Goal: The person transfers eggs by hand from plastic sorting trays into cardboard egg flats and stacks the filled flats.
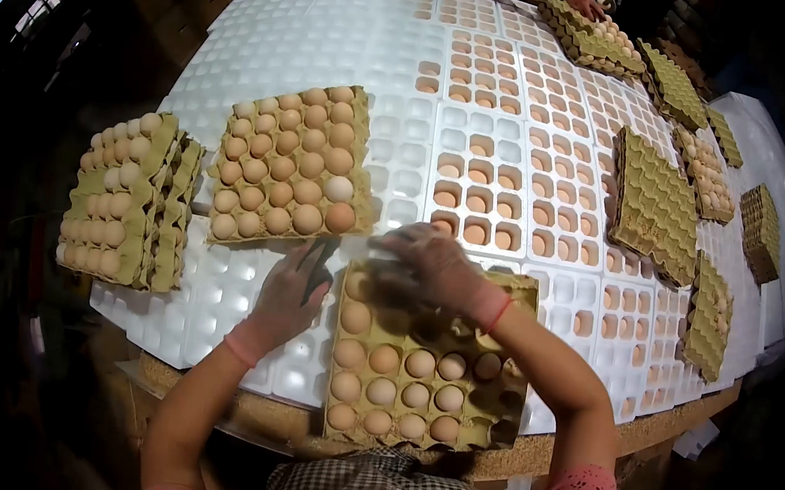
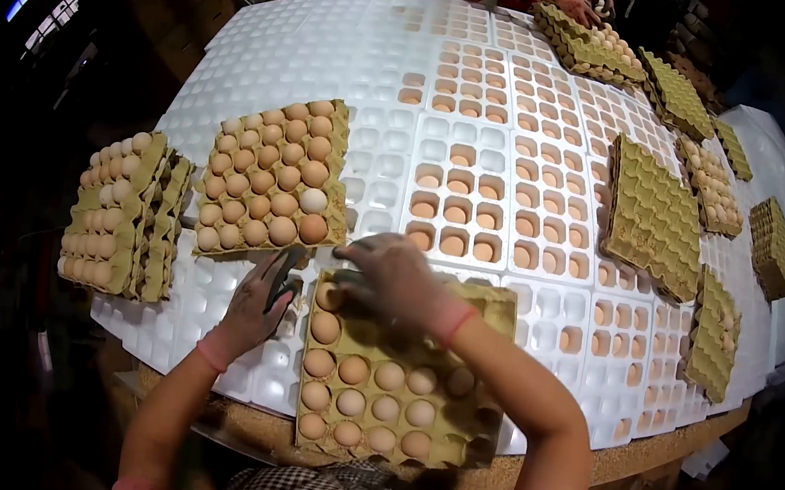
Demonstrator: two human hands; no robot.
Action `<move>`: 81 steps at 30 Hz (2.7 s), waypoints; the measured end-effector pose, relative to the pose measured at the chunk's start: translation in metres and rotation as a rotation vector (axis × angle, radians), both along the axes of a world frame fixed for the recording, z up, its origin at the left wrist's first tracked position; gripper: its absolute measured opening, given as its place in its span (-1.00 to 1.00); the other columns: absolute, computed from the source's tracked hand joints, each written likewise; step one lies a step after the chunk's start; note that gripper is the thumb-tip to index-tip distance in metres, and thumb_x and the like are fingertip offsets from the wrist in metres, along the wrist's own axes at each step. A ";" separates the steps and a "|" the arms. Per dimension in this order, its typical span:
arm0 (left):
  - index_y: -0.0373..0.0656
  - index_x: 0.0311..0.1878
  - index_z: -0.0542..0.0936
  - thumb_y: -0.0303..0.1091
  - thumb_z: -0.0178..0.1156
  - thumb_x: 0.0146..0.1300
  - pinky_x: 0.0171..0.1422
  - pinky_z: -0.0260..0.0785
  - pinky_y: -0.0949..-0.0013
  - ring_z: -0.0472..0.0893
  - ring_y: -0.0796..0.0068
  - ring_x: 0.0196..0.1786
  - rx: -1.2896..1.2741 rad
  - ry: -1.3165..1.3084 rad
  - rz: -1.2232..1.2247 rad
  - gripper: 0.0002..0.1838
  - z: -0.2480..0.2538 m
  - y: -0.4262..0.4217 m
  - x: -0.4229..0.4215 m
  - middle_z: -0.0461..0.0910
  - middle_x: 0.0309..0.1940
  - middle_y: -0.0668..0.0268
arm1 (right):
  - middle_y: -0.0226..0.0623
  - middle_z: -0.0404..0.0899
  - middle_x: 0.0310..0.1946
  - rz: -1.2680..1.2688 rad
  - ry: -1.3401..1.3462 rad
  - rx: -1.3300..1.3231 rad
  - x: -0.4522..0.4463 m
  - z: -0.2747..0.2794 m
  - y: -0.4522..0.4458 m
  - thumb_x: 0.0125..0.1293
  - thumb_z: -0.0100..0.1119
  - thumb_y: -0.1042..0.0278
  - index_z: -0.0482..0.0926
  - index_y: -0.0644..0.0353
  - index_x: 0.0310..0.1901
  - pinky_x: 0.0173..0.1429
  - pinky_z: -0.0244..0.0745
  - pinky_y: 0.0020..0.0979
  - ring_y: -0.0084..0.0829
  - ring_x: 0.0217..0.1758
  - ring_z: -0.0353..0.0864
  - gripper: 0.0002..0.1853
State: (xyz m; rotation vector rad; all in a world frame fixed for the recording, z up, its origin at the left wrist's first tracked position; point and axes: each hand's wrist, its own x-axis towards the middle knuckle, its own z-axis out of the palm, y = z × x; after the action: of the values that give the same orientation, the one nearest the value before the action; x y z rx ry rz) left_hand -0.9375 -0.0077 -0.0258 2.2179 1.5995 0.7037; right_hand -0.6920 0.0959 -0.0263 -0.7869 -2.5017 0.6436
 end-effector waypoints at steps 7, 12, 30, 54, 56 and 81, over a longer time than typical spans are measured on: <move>-0.24 0.44 0.22 -0.45 0.15 0.27 0.39 0.24 0.05 0.35 -0.18 0.32 0.064 -0.157 0.064 -0.34 0.015 0.005 0.010 0.33 0.29 -0.11 | -0.31 0.62 -0.17 -0.144 0.364 -0.395 -0.003 -0.016 -0.057 0.37 0.10 0.17 0.55 0.09 0.15 0.25 0.42 -0.28 -0.41 -0.04 0.59 -0.63; -0.07 0.46 0.25 -0.14 0.17 0.29 0.55 -0.07 -0.09 0.30 -0.05 0.39 0.012 0.418 -0.204 -0.31 -0.001 -0.020 0.015 0.31 0.32 0.01 | -0.31 0.57 -0.10 -0.211 0.619 -0.752 0.049 0.021 -0.089 0.40 0.11 0.08 0.60 0.19 -0.01 -0.09 0.59 -0.39 -0.51 -0.04 0.61 -0.65; 0.02 0.21 0.52 -0.12 0.34 0.12 0.14 0.50 0.19 0.64 0.09 0.04 -0.355 0.362 -0.399 -0.44 0.035 -0.051 0.025 0.52 0.15 0.10 | -0.18 0.41 0.20 0.046 -0.510 -0.055 0.022 0.010 -0.099 0.21 0.29 0.11 0.54 -0.11 0.08 -0.21 0.60 -0.33 -0.20 -0.11 0.65 -0.60; -0.12 0.09 0.57 -0.13 0.16 0.34 0.21 0.38 0.15 0.54 0.08 0.12 0.053 -0.117 0.132 -0.64 -0.024 0.279 0.085 0.55 0.05 0.11 | -0.12 0.53 0.06 -0.610 -0.036 0.069 0.006 -0.071 0.198 0.34 0.12 0.20 0.55 0.14 0.03 0.33 0.29 -0.11 -0.05 0.24 0.41 -0.69; -0.05 0.25 0.48 -0.11 0.12 0.36 0.26 0.35 0.09 0.49 0.03 0.20 0.133 0.161 0.069 -0.55 -0.038 0.292 0.092 0.52 0.12 0.08 | -0.11 0.53 0.06 -0.589 0.310 0.037 0.010 -0.076 0.188 0.35 0.10 0.26 0.52 0.17 0.07 0.30 0.32 -0.11 -0.04 0.21 0.44 -0.69; -0.09 0.16 0.52 -0.20 0.36 0.10 0.27 0.29 -0.04 0.38 -0.01 0.24 -0.115 0.411 -0.319 -0.46 0.018 -0.118 0.033 0.43 0.11 0.09 | -0.13 0.53 0.08 -0.167 -0.505 -0.160 0.108 0.006 -0.141 0.26 0.23 -0.05 0.46 0.11 0.08 -0.10 0.63 -0.24 -0.15 -0.15 0.70 -0.51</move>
State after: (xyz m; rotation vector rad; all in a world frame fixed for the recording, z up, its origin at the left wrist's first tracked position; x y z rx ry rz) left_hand -0.9041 -0.1256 -0.0081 2.5615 1.3526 0.0673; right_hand -0.5844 -0.0447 -0.0198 -1.3449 -2.8041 0.6550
